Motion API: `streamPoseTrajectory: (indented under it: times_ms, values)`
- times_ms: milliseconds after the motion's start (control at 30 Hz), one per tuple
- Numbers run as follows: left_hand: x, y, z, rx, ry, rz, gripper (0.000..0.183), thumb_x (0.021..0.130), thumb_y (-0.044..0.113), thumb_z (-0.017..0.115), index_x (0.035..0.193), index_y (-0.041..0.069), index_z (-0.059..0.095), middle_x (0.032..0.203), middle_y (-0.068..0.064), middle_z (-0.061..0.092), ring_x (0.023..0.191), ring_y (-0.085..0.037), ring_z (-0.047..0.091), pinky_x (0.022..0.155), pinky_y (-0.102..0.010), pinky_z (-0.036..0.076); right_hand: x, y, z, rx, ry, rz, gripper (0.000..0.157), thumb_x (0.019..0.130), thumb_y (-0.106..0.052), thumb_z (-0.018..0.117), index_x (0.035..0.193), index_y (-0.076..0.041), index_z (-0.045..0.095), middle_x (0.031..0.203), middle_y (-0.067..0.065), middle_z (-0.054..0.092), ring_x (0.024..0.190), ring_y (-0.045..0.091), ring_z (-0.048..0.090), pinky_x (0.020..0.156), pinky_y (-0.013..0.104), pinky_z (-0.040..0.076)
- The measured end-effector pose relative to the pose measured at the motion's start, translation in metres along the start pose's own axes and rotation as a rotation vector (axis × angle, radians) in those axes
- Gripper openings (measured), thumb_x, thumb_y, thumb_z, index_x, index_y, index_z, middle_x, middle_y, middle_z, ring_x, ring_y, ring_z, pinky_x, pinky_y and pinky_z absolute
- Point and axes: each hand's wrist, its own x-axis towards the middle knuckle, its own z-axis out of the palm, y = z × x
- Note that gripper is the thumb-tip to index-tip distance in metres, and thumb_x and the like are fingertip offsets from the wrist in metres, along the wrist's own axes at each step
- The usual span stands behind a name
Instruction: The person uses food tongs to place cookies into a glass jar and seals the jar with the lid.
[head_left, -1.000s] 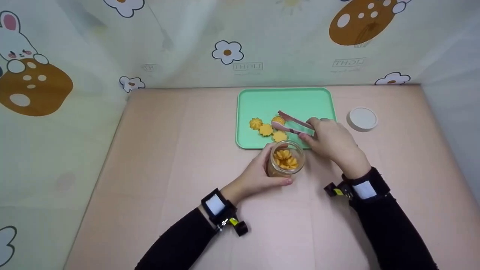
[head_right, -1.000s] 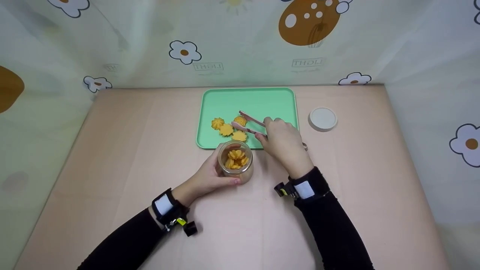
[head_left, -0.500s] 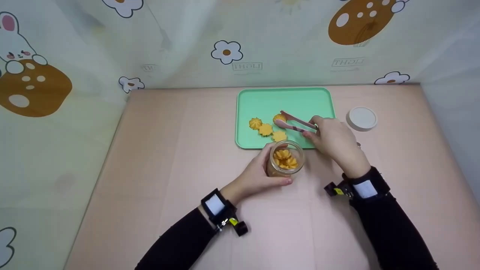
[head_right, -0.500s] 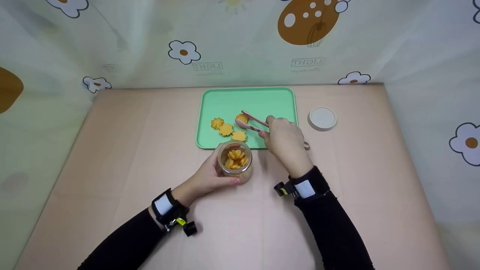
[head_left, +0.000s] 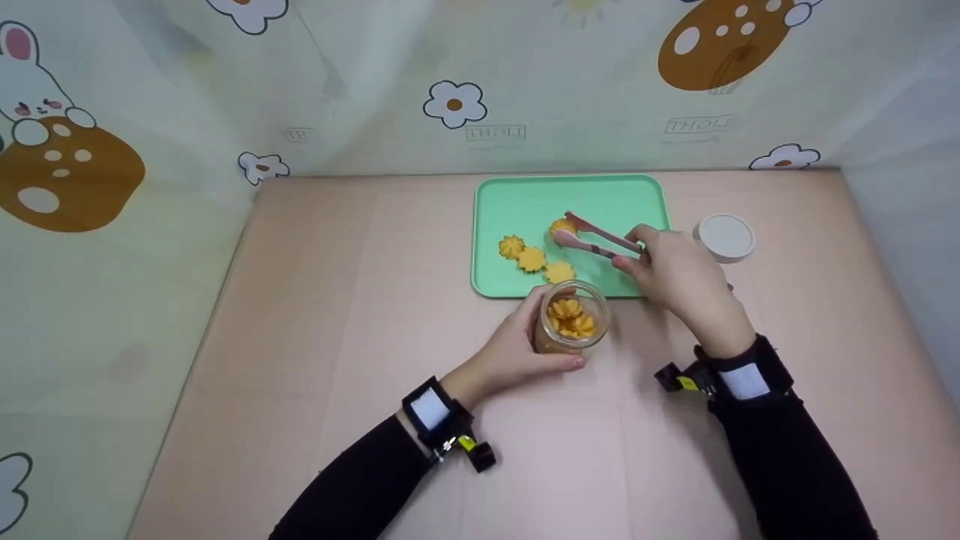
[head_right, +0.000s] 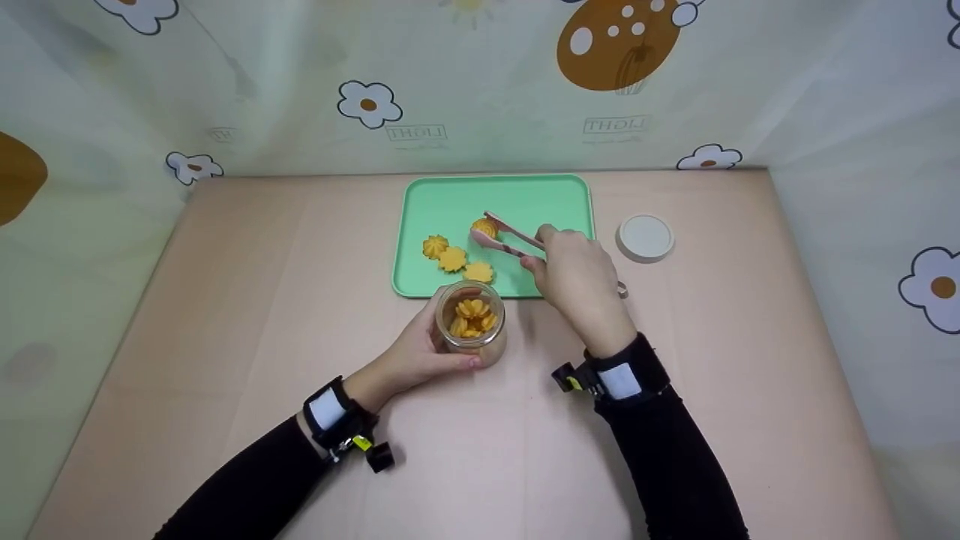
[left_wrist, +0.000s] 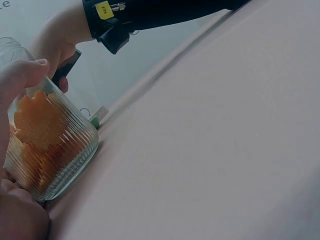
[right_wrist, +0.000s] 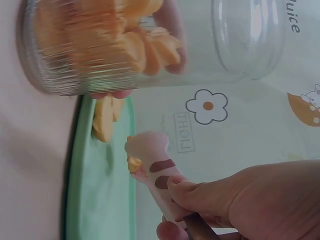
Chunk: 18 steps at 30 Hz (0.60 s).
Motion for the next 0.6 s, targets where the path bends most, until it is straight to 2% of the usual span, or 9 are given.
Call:
streamPoseTrajectory:
  times_ms: [233,533,600]
  values:
    - [0.0,0.0,0.0,0.006,0.001,-0.005,0.094,0.083,0.022,0.098,0.16,0.032,0.045,0.153,0.009,0.057,0.141,-0.014,0.054,0.124,-0.04,0.042,-0.014,-0.003,-0.028,0.061,-0.013,-0.024,0.041,0.107,-0.034,0.074,0.131,-0.001,0.07,0.093,0.014,0.075,0.074,0.029,0.064,0.06,0.039,0.047]
    - [0.0,0.0,0.001,-0.003,0.002,0.005,0.096,0.083,0.019,0.098,0.161,0.03,0.044,0.154,0.006,0.056,0.14,-0.014,0.055,0.123,-0.039,0.044,-0.046,-0.009,-0.062,0.072,0.085,-0.099,0.037,0.107,-0.035,0.074,0.128,-0.005,0.072,0.095,0.008,0.074,0.084,0.028,0.063,0.07,0.042,0.046]
    - [0.0,-0.001,0.001,-0.003,0.002,0.007,0.095,0.083,0.018,0.098,0.161,0.03,0.045,0.154,0.005,0.056,0.14,-0.014,0.055,0.123,-0.038,0.044,-0.055,-0.01,-0.069,0.081,0.098,-0.107,0.037,0.107,-0.035,0.074,0.129,-0.006,0.072,0.097,0.006,0.074,0.083,0.025,0.063,0.07,0.039,0.047]
